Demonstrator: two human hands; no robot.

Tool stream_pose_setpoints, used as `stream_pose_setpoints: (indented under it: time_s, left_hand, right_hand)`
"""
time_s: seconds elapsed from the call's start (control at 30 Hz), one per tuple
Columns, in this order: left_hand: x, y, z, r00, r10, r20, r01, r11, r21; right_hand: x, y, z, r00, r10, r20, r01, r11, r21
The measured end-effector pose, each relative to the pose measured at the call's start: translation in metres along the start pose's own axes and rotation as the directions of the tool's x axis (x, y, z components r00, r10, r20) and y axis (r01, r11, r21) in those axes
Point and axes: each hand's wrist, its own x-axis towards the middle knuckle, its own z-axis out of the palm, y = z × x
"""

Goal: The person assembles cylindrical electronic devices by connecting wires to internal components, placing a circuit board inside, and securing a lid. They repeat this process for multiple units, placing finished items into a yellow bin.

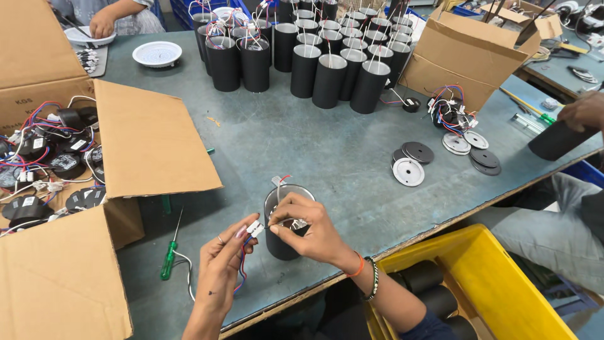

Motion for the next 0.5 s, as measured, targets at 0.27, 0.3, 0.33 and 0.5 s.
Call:
stream_pose_setpoints:
  time_s: [0.27, 0.3, 0.33, 0.5]
  left_hand:
    - [0.006, -0.008, 0.003, 0.999, -0.009, -0.054, 0.018, 0.986, 0.165]
    - [0.006, -0.01, 0.002, 0.998, -0.014, -0.054, 0.022, 0.988, 0.152]
    - [0.007, -0.011, 0.002, 0.998, -0.019, -0.053, 0.026, 0.99, 0.139]
    - [0.008, -0.013, -0.002, 1.0, 0.006, -0.016, -0.005, 0.993, 0.115]
  right_hand:
    - [0.001, -0.006, -0.004, 0.997, -0.072, 0.024, 0.073, 0.996, -0.044]
    - [0.001, -0.006, -0.004, 0.997, -0.077, 0.03, 0.078, 0.996, -0.05]
    - [0.001, -0.006, -0.004, 0.996, -0.083, 0.037, 0.085, 0.995, -0.056]
    - [0.002, -0.007, -0.003, 0.997, -0.056, 0.052, 0.06, 0.995, -0.077]
